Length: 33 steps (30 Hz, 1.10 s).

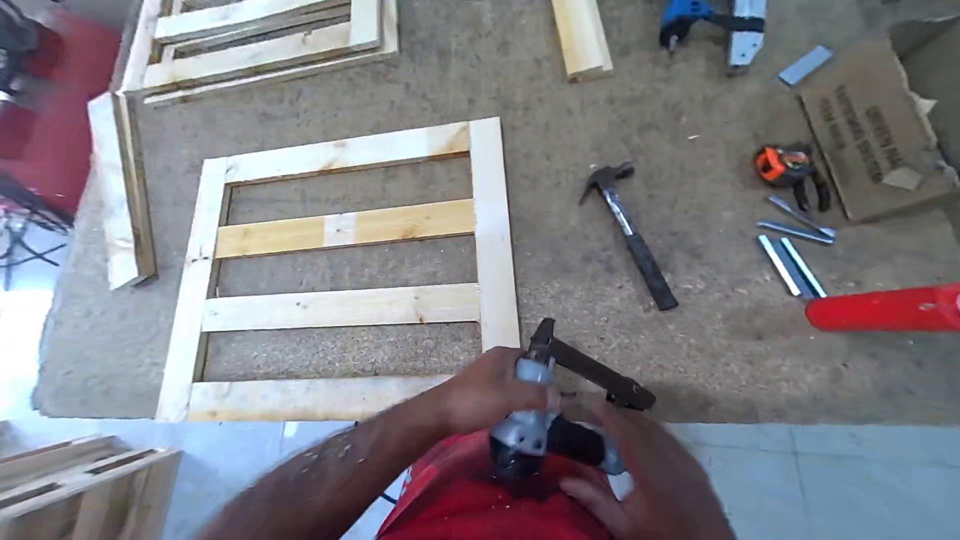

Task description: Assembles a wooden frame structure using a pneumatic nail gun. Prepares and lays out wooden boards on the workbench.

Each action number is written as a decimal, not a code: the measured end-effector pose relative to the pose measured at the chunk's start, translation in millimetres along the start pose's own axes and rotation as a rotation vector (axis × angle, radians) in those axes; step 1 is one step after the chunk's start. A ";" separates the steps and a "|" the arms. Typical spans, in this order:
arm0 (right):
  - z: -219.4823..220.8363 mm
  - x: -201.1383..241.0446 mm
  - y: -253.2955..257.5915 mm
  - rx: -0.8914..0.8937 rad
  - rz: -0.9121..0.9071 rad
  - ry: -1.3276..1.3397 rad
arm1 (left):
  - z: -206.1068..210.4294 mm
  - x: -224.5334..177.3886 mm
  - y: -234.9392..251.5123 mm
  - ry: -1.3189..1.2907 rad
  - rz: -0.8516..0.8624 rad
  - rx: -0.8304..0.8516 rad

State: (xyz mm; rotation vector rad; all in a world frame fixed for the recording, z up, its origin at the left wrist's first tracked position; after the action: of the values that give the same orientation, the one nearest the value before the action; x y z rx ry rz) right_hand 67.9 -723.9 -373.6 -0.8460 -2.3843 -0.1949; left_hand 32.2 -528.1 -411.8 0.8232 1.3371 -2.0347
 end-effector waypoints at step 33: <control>162.5 32.1 163.0 0.341 0.990 0.240 | -427.0 186.4 -187.3 1.050 -0.039 -1.196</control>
State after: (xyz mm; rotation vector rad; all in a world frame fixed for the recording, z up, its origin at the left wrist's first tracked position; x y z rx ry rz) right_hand 69.1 -526.6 -496.4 -1.5858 -1.4842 0.4628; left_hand -147.9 -88.8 -575.3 1.2113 2.6256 -0.3624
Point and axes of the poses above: each hand's wrist, its own y-axis towards the middle knuckle, its own z-axis out of the palm, x = y × z, the point moved 7 cm from there along y, towards the middle knuckle, and after that the axes turned 9 degrees about x, right-handed, at the moved point
